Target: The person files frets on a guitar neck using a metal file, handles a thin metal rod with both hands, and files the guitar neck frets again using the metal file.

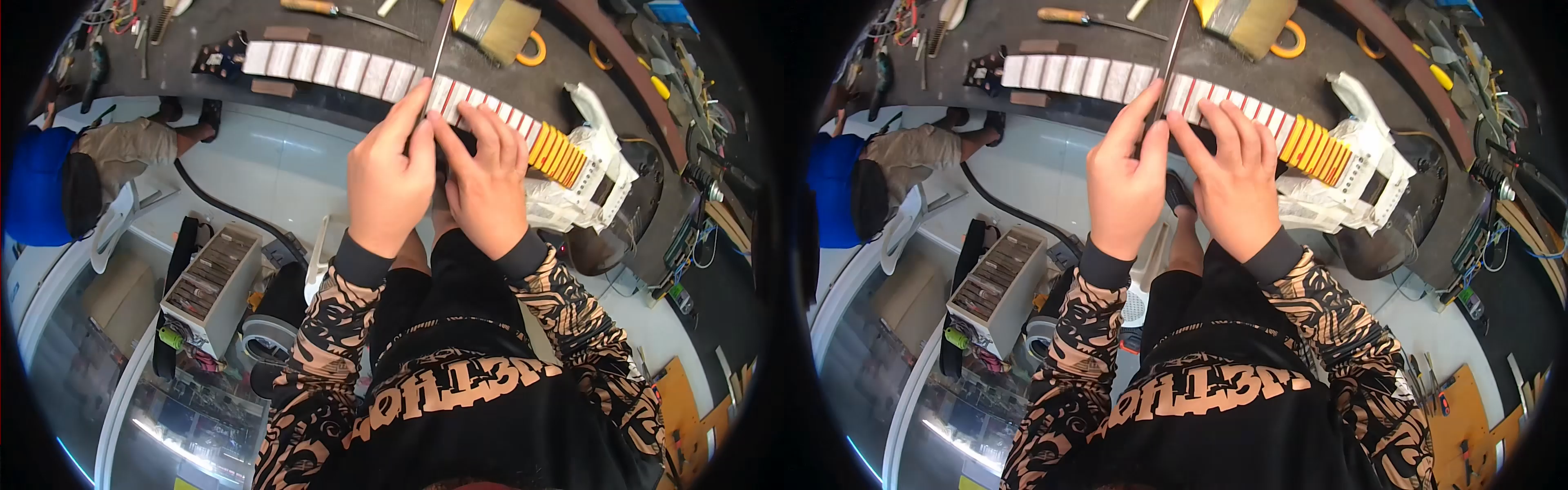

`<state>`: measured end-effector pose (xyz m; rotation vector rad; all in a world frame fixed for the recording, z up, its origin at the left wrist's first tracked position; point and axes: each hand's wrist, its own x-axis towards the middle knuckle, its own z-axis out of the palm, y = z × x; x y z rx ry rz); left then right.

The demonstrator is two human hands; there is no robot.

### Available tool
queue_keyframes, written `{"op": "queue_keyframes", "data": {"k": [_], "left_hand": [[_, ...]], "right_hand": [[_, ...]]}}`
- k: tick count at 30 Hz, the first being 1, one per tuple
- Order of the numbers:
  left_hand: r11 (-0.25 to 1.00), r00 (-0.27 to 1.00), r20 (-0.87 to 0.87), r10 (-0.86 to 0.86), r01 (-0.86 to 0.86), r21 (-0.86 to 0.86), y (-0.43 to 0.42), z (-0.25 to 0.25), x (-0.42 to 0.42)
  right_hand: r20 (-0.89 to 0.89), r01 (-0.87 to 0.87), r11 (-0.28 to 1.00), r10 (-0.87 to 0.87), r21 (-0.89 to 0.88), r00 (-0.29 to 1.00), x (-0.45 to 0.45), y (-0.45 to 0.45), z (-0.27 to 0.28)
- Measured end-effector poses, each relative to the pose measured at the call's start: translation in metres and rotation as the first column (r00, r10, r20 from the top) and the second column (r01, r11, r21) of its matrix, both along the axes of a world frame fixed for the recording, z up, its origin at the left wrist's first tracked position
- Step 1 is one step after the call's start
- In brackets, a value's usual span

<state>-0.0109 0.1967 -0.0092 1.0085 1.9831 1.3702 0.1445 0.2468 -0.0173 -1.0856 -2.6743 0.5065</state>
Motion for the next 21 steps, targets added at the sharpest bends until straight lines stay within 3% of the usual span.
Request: {"op": "queue_keyframes", "data": {"k": [4, 8, 9, 12, 14, 16, 17, 21], "left_hand": [[0.996, 0.971, 0.235, 0.035, -0.014, -0.091, -0.03, 0.041, -0.012], [0.952, 0.986, 0.161, 0.052, 0.0, -0.307, -0.089, 0.083, -0.028], [0.933, 0.998, 0.07, 0.001, 0.025, -0.359, -0.098, 0.102, -0.032], [0.916, 0.991, 0.088, -0.099, 0.126, -0.38, -0.138, 0.123, -0.042], [0.897, 0.974, 0.175, -0.143, 0.203, -0.394, -0.16, 0.148, -0.054], [0.865, 0.914, 0.404, -0.029, 0.225, -0.448, -0.151, 0.182, -0.057], [0.848, 0.858, 0.513, 0.033, 0.248, -0.468, -0.147, 0.196, -0.062], [0.869, 0.681, 0.732, -0.014, 0.371, -0.328, -0.166, 0.228, -0.118]], "right_hand": [[-0.036, -0.073, 0.993, 0.07, -0.094, 0.997, 0.008, 0.011, 0.015], [-0.212, -0.11, 0.987, 0.082, -0.122, 0.974, 0.01, 0.019, 0.052], [-0.266, -0.16, 0.983, 0.132, -0.088, 0.955, 0.009, 0.021, 0.058], [-0.334, -0.424, 0.903, 0.38, -0.065, 0.862, -0.003, 0.029, 0.091], [-0.303, -0.632, 0.774, 0.594, -0.035, 0.745, -0.025, 0.028, 0.119], [-0.246, -0.766, 0.64, 0.753, 0.061, 0.61, -0.038, 0.028, 0.121], [-0.224, -0.788, 0.616, 0.767, -0.005, 0.601, -0.043, 0.025, 0.128], [-0.195, -0.816, 0.574, 0.794, -0.074, 0.576, -0.069, 0.016, 0.161]]}}
